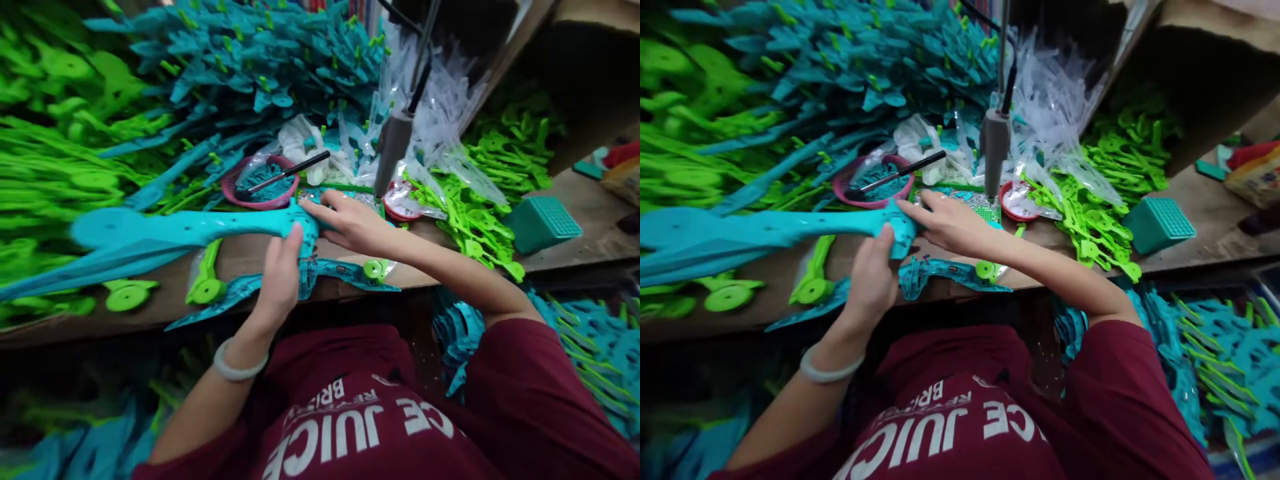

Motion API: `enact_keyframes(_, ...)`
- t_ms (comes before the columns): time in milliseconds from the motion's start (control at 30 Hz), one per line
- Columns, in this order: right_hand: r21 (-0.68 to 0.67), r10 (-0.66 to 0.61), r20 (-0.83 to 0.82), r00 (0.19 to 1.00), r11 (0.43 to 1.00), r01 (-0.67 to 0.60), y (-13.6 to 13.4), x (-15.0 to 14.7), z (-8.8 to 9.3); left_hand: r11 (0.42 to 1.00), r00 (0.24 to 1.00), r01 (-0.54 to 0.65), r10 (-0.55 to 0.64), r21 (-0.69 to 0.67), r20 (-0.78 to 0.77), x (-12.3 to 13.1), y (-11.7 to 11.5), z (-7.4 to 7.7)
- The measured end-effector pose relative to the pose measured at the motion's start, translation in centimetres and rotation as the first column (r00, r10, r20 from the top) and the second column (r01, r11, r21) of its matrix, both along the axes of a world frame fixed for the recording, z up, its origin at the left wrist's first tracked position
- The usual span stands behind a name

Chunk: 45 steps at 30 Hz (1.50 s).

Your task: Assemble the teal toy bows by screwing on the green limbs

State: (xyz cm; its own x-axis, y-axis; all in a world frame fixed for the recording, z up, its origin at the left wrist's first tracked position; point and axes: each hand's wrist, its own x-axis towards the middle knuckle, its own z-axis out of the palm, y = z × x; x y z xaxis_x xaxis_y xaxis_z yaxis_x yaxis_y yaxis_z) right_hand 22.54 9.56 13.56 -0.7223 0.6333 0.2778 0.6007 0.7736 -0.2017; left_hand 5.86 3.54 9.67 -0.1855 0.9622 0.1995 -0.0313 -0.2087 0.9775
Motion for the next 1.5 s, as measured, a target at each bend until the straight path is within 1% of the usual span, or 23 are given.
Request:
enact_keyframes(67, -0.040, 0.032, -0.019, 0.999, 0.999, -0.032, -0.5, 1.8, -1.1, 0.995, 0.979, 0.067, -0.079, -0.068, -0.187, -1.7, -2.7, -1.1)
enact_keyframes(133, -0.108, 0.021, -0.039, 0.999, 0.994, -0.025, -1.3, 3.7, -2.2, 0.993, 0.942, 0.069, -0.095, -0.092, -0.323, -3.7, -6.2, -2.8)
enact_keyframes(200, -0.172, 0.009, -0.036, 0.999, 0.985, -0.015, -2.0, 4.9, -3.3, 0.997, 0.912, 0.023, -0.049, -0.069, -0.407, -5.1, -9.7, -5.0)
enact_keyframes(267, -0.218, 0.008, -0.024, 1.000, 0.976, -0.013, -2.4, 5.3, -4.4, 0.994, 0.913, -0.058, 0.016, -0.092, -0.408, -5.8, -12.4, -7.1)
enact_keyframes(300, -0.232, 0.010, -0.021, 1.000, 0.973, -0.015, -2.5, 5.2, -4.9, 0.987, 0.916, -0.121, 0.069, -0.109, -0.394, -6.1, -13.2, -8.2)
enact_keyframes(367, -0.250, 0.018, -0.019, 1.000, 0.968, -0.023, -2.2, 4.3, -5.6, 0.949, 0.909, -0.283, 0.218, -0.142, -0.355, -7.0, -14.0, -10.0)
enact_keyframes(433, -0.258, 0.033, -0.015, 0.999, 0.965, -0.035, -1.9, 3.1, -5.9, 0.877, 0.871, -0.450, 0.391, -0.166, -0.298, -8.3, -13.8, -11.4)
enact_keyframes(533, -0.274, 0.063, 0.002, 0.998, 0.960, -0.060, -1.5, 1.2, -6.1, 0.772, 0.798, -0.602, 0.572, -0.204, -0.190, -10.7, -13.2, -12.9)
enact_keyframes(600, -0.285, 0.084, 0.026, 0.996, 0.956, -0.073, -1.4, 0.0, -6.3, 0.730, 0.761, -0.647, 0.635, -0.221, -0.131, -12.1, -12.8, -13.4)
enact_keyframes(667, -0.284, 0.095, 0.052, 0.994, 0.956, -0.076, -1.2, -0.9, -6.6, 0.710, 0.740, -0.667, 0.666, -0.226, -0.090, -13.1, -12.4, -13.5)
enact_keyframes(833, -0.261, 0.098, 0.077, 0.992, 0.962, -0.075, -1.3, -2.1, -6.8, 0.715, 0.731, -0.680, 0.680, -0.164, -0.064, -13.9, -11.8, -12.8)
enact_keyframes(967, -0.259, 0.104, 0.090, 0.991, 0.963, -0.077, -1.8, -2.3, -6.4, 0.716, 0.718, -0.695, 0.686, -0.067, -0.114, -13.7, -11.8, -11.8)
enact_keyframes(1000, -0.260, 0.107, 0.097, 0.990, 0.962, -0.078, -1.9, -2.3, -6.4, 0.714, 0.708, -0.700, 0.689, -0.025, -0.156, -13.8, -11.9, -11.5)
enact_keyframes(1067, -0.268, 0.108, 0.119, 0.987, 0.961, -0.072, -2.0, -2.5, -6.4, 0.711, 0.659, -0.693, 0.692, 0.120, -0.295, -14.2, -12.0, -10.9)
enact_keyframes(1100, -0.274, 0.103, 0.132, 0.986, 0.960, -0.063, -2.0, -2.5, -6.3, 0.721, 0.626, -0.659, 0.684, 0.214, -0.375, -14.5, -12.0, -10.6)
enact_keyframes(1133, -0.281, 0.096, 0.152, 0.984, 0.958, -0.051, -2.1, -2.6, -6.1, 0.743, 0.597, -0.594, 0.664, 0.308, -0.450, -14.9, -12.0, -10.3)
enact_keyframes(1200, -0.302, 0.092, 0.199, 0.976, 0.953, -0.029, -2.4, -2.7, -5.5, 0.825, 0.582, -0.383, 0.565, 0.415, -0.585, -15.5, -11.8, -9.6)
enact_keyframes(1267, -0.319, 0.093, 0.245, 0.965, 0.948, -0.011, -2.6, -2.7, -4.6, 0.911, 0.587, -0.117, 0.385, 0.396, -0.712, -15.6, -10.8, -9.1)
enact_keyframes(1300, -0.318, 0.087, 0.263, 0.961, 0.948, 0.002, -2.5, -2.5, -4.2, 0.933, 0.581, 0.011, 0.286, 0.359, -0.762, -15.4, -10.0, -8.9)
enact_keyframes(1333, -0.306, 0.072, 0.289, 0.955, 0.952, 0.021, -2.4, -2.1, -3.9, 0.937, 0.572, 0.136, 0.191, 0.322, -0.798, -14.9, -9.1, -8.8)
enact_keyframes(1367, -0.299, 0.059, 0.319, 0.946, 0.953, 0.042, -2.2, -1.6, -3.5, 0.922, 0.559, 0.253, 0.106, 0.291, -0.822, -14.1, -8.0, -8.6)
enact_keyframes(1433, -0.303, 0.032, 0.353, 0.935, 0.950, 0.081, -2.2, -0.2, -3.2, 0.852, 0.520, 0.457, -0.023, 0.255, -0.854, -11.6, -6.1, -8.4)
enact_keyframes(1500, -0.320, -0.007, 0.347, 0.938, 0.939, 0.125, -2.7, 1.5, -3.0, 0.782, 0.467, 0.580, -0.092, 0.226, -0.879, -8.7, -4.8, -8.2)
